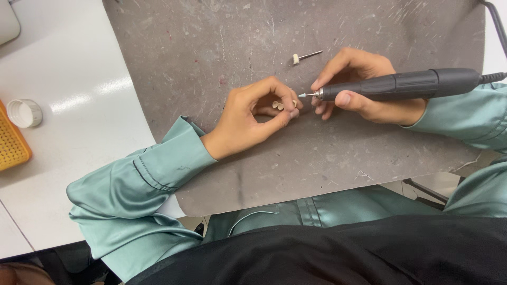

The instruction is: The person holds a row of artificial denture teeth in one hand and grinds and shapes it with a rotary handpiece, repositioning the prosthesis repeatedly to work different surfaces. They then stop the tool, remove the burr attachment from the handpiece, and set the prosthesis on the bench mat.

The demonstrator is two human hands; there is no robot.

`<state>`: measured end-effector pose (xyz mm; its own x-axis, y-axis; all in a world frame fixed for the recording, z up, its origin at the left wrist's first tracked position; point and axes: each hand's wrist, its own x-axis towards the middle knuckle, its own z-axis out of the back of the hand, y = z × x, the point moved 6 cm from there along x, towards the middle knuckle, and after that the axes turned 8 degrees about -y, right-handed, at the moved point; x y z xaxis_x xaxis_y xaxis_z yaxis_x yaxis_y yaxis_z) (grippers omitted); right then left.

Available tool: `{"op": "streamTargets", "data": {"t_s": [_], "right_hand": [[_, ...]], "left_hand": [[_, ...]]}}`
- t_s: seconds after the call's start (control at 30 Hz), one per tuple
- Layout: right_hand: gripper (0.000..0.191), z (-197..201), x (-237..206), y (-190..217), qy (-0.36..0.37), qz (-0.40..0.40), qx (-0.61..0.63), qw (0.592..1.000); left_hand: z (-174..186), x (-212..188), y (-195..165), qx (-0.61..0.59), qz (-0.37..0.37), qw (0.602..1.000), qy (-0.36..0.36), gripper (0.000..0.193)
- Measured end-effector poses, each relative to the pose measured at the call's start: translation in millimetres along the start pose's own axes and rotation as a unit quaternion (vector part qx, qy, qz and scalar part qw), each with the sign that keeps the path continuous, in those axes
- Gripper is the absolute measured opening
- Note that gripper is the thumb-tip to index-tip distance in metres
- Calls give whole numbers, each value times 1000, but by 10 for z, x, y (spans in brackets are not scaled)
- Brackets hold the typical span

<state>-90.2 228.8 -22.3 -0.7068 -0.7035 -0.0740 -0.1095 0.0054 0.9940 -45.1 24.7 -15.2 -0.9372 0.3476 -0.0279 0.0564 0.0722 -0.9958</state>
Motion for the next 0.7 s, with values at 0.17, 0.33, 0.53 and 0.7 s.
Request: {"op": "streamTargets", "data": {"t_s": [0.17,0.33,0.53,0.7], "right_hand": [[42,2,1,-2,15,3,-16,1000],[41,2,-12,-5,15,1,-13,1000],[41,0,-19,-13,11,-5,-25,1000],[42,-19,-11,1,20,6,-20,1000]], "left_hand": [[4,7,-8,-3,-8,1000,-6,11],[17,6,18,-4,15,1000,-13,12],[33,11,42,-20,19,999,-22,15],[22,15,85,-23,38,999,-20,18]]}}
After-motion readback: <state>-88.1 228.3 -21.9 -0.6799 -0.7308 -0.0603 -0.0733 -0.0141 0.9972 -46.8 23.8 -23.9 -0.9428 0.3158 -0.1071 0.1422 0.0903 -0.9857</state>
